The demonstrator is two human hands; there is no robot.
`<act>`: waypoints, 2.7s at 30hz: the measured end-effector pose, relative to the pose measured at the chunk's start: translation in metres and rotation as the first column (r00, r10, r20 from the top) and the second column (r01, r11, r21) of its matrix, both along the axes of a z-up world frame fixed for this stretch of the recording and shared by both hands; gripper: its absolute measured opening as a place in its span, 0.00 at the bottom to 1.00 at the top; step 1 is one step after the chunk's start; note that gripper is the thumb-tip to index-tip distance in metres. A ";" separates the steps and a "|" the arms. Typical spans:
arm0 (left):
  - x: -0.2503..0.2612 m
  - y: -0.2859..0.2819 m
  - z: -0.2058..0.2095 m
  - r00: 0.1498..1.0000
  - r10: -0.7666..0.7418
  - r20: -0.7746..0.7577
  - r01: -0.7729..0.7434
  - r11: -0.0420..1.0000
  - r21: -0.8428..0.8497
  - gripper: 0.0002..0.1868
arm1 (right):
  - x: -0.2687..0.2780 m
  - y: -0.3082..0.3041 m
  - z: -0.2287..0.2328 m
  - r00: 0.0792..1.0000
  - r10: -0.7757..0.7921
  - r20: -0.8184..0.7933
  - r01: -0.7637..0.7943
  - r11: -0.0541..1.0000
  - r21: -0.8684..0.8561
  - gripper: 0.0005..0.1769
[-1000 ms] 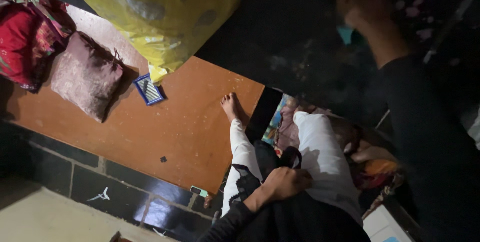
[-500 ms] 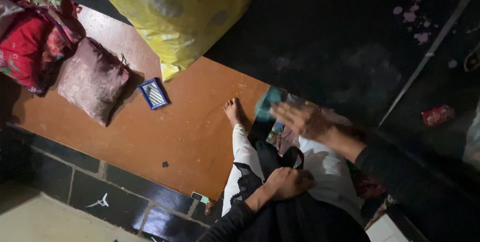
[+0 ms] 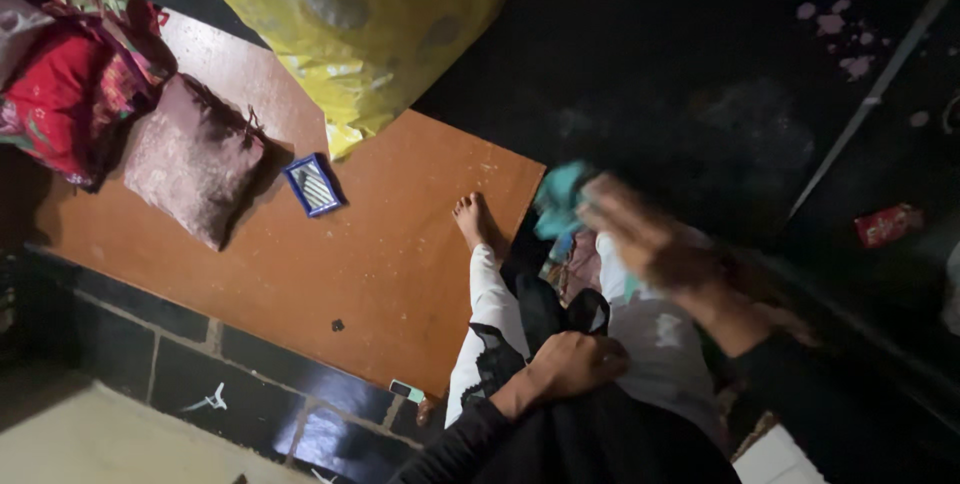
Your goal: The person wipes the surface of a black bench or table by hand with a cloth, moving several plastic bags and other items to clean different sections.
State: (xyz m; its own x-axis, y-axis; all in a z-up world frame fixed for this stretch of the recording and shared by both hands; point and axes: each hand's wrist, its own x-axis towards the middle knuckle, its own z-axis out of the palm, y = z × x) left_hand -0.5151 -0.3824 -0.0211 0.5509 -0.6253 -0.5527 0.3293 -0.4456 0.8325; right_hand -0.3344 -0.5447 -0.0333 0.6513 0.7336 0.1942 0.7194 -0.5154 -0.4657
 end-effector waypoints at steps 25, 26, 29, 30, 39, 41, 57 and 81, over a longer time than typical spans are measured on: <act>-0.004 0.027 0.000 0.987 0.155 -0.039 -0.155 0.988 0.021 0.17 | 0.258 0.039 -0.081 0.832 -0.541 -0.126 0.459 0.797 -0.393 0.25; -0.003 0.028 0.000 0.987 0.155 -0.037 -0.154 0.988 0.019 0.17 | 0.256 0.054 -0.076 0.899 -0.422 -0.118 0.339 0.841 -0.422 0.23; 0.002 0.030 0.003 0.989 0.148 -0.028 -0.147 0.988 0.044 0.17 | 0.221 0.095 -0.053 0.980 -0.175 0.091 0.197 0.912 -0.360 0.29; 0.003 0.030 0.004 0.988 0.154 -0.026 -0.153 0.988 0.034 0.17 | 0.208 0.105 -0.043 0.984 -0.174 -0.037 0.156 0.943 -0.295 0.34; 0.007 0.038 0.010 0.991 0.131 0.007 -0.131 0.991 0.023 0.17 | 0.072 0.114 -0.039 0.942 0.303 0.146 -0.282 0.947 -0.151 0.23; 0.006 0.041 0.012 0.995 0.098 0.012 -0.098 0.995 0.030 0.17 | 0.035 0.094 -0.061 0.900 0.422 -0.109 -0.432 0.898 -0.087 0.16; 0.007 0.047 0.015 1.000 0.000 0.013 -0.001 0.999 0.050 0.16 | 0.140 -0.076 0.005 0.867 -0.493 0.069 0.492 0.870 0.029 0.17; 0.004 0.056 0.021 1.000 0.001 0.007 -0.001 0.999 0.038 0.17 | 0.079 0.191 -0.080 0.999 0.019 -0.028 -0.027 0.939 -0.342 0.32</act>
State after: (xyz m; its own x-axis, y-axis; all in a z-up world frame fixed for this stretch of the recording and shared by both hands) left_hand -0.5109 -0.3260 -0.0005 0.5553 -0.6036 -0.5721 0.3243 -0.4763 0.8173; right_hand -0.2551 -0.3532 -0.1134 0.6346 0.7680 -0.0864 0.7239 -0.6298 -0.2816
